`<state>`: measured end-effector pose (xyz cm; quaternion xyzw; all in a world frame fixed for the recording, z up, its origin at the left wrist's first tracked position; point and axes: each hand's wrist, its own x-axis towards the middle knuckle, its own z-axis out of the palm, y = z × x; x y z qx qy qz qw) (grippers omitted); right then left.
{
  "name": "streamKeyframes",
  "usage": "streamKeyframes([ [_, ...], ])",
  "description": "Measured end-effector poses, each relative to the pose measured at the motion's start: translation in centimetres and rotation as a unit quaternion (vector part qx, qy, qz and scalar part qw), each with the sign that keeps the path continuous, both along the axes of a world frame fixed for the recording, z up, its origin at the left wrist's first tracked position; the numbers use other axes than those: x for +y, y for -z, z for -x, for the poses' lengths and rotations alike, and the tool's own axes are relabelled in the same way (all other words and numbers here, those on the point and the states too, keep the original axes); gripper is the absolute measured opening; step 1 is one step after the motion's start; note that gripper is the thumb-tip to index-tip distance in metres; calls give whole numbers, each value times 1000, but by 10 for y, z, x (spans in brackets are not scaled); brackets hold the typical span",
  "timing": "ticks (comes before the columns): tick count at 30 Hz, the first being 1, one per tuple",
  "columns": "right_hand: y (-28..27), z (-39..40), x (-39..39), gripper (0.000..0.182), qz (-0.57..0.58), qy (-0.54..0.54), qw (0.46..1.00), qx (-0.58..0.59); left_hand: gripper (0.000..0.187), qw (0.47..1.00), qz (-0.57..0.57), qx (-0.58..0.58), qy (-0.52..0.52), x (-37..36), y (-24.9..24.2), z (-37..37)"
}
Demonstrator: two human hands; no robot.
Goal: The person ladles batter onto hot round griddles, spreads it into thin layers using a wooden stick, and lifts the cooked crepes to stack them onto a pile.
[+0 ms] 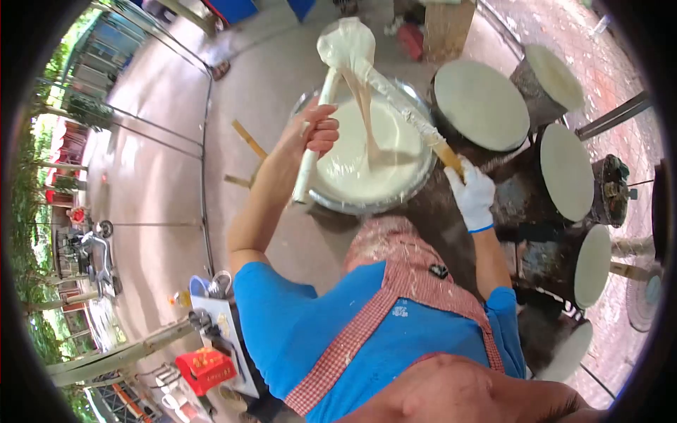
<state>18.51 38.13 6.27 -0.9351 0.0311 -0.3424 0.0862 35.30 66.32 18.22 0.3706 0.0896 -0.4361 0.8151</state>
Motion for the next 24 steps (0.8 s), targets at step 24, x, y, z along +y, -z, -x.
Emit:
streamKeyframes([
  [24,-8,161,2,33,-601,235,764,27,26,886,135,19,444,-168,49,-7],
])
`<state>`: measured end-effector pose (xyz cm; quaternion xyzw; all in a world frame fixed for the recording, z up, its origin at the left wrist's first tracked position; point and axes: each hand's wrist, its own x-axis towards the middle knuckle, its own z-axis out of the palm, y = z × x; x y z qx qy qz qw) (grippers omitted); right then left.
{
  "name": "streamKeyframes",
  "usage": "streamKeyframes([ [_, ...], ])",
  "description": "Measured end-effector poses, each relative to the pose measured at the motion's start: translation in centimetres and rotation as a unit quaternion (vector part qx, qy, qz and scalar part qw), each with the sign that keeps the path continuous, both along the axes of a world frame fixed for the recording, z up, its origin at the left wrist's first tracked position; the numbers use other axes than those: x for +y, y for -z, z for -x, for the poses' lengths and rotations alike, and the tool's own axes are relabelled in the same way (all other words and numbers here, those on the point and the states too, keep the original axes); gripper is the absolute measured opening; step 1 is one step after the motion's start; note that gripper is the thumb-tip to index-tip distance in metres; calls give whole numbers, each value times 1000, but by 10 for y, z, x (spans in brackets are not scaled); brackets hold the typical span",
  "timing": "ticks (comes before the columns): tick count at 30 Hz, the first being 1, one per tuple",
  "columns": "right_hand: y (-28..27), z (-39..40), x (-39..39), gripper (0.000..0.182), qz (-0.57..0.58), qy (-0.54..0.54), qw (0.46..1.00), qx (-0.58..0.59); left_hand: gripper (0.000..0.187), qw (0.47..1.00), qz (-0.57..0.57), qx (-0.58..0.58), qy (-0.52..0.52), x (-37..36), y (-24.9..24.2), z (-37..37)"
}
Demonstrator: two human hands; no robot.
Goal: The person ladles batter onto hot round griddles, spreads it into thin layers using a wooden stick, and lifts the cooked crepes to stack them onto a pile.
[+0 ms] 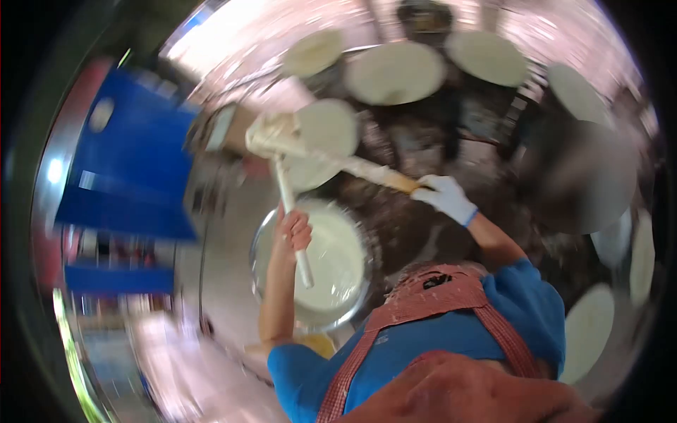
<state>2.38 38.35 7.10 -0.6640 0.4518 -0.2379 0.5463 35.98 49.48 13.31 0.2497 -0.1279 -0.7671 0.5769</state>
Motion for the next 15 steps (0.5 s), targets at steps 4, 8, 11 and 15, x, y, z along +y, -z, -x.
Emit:
streamKeyframes([
  [4,95,108,17,41,132,72,981,123,24,934,-226,212,179,-104,54,73],
  [8,119,236,117,40,27,225,950,214,16,869,-364,217,256,-175,127,213],
  [11,100,291,202,37,-73,421,870,246,17,782,-425,284,356,-200,143,354],
  [15,93,336,295,37,-70,641,694,320,26,674,-389,227,585,-218,160,534],
])
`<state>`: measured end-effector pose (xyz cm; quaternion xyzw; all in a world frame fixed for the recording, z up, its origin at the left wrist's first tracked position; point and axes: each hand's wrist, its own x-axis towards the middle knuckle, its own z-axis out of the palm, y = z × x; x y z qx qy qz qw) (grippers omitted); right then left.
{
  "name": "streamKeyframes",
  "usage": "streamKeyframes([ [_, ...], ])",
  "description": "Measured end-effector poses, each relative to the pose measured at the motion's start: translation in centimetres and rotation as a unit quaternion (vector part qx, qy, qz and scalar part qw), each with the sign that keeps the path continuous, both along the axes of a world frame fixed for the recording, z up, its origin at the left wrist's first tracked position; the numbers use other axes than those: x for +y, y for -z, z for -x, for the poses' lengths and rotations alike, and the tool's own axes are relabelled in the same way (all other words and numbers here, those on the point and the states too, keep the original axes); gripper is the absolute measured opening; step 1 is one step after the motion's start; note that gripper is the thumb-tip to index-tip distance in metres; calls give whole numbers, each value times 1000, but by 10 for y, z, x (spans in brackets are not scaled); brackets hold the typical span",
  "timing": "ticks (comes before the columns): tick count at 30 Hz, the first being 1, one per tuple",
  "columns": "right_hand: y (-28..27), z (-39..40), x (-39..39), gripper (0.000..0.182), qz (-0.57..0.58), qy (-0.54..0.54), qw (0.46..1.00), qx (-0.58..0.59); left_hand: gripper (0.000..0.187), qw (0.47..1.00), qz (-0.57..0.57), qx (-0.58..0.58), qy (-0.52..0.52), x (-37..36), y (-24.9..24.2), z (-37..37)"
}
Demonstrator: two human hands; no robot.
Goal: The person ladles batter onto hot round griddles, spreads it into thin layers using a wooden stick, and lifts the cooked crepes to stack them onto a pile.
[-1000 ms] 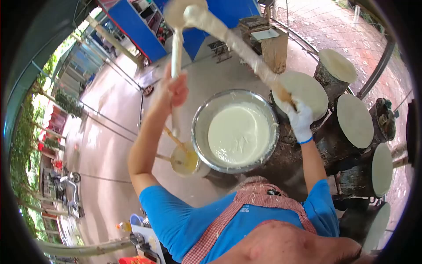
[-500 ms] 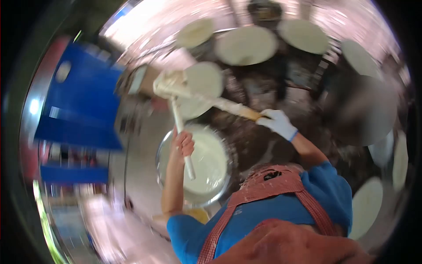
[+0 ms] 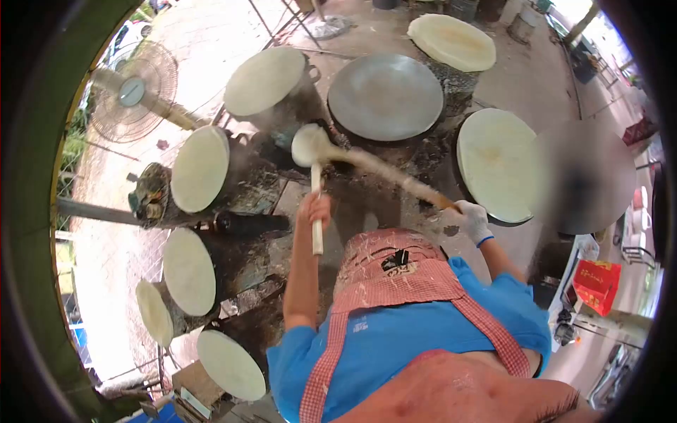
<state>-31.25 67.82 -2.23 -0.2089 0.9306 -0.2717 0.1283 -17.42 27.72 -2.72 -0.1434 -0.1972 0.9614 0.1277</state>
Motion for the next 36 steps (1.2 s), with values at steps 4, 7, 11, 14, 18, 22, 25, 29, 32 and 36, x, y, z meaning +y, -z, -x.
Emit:
streamKeyframes([
  [4,-30,22,-9,40,34,192,981,7,19,925,363,72,91,-5,-36,151],
  [7,-47,43,-49,42,102,207,969,85,48,766,627,37,135,5,-52,237],
  [11,-27,75,-115,37,-80,179,972,129,53,694,707,80,112,23,2,327],
  [14,4,98,-116,35,-189,211,951,123,59,228,969,86,-36,4,84,381],
  [18,3,89,-119,32,356,345,869,4,67,88,993,25,72,-15,29,354],
  [22,36,122,-171,28,187,318,921,127,68,69,995,68,29,-14,19,359],
  [25,17,134,-167,28,-74,330,938,71,66,136,986,61,-74,-40,-13,375],
  [29,49,154,-212,29,384,396,830,-80,63,264,961,69,-38,-78,-69,333],
  [32,19,181,-241,31,161,285,944,37,62,287,945,145,-50,-121,21,284],
  [36,20,170,-166,27,97,301,946,69,63,282,950,126,35,-155,45,180],
])
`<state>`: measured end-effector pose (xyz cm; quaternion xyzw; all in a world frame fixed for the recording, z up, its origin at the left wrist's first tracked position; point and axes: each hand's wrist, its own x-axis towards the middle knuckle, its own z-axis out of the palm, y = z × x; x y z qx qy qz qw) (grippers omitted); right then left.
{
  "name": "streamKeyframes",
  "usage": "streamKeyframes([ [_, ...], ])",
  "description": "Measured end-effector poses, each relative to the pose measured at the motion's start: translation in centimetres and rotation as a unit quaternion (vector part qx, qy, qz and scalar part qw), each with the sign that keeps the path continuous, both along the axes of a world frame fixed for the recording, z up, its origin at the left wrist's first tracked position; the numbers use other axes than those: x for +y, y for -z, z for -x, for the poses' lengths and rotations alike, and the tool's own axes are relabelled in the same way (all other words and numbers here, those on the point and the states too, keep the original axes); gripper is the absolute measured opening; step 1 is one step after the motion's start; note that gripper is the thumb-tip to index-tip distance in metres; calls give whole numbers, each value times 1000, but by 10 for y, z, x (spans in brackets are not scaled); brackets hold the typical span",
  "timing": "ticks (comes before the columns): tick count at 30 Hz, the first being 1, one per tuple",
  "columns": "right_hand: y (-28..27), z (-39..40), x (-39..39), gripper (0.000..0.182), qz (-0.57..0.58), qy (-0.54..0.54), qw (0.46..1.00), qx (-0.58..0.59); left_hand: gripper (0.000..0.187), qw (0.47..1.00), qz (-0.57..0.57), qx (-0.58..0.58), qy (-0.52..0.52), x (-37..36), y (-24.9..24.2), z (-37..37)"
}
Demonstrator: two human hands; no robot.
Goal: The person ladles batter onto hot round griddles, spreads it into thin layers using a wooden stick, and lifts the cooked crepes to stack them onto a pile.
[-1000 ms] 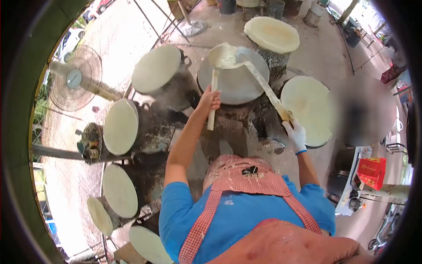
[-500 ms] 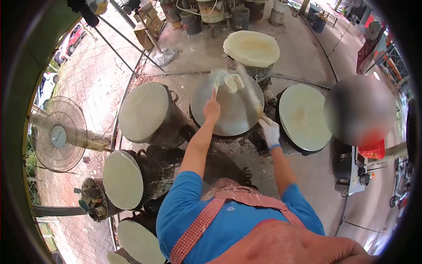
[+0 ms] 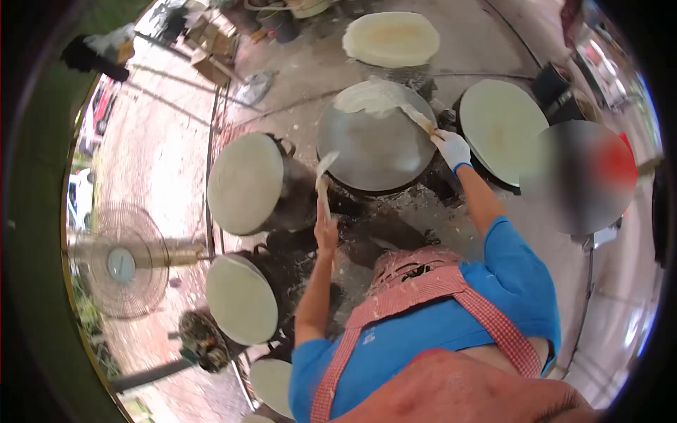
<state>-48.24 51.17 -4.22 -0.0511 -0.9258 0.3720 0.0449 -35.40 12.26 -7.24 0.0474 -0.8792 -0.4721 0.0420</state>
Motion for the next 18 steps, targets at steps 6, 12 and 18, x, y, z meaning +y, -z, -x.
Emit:
streamKeyframes([
  [6,0,-34,-93,37,178,0,983,-41,69,963,-160,-203,-82,0,-18,-40],
  [12,-1,-41,-7,29,360,117,918,-123,68,997,-49,65,4,-16,31,-34],
  [18,-16,-30,-43,27,457,-35,863,-211,71,984,-151,-63,-69,0,11,-47],
])
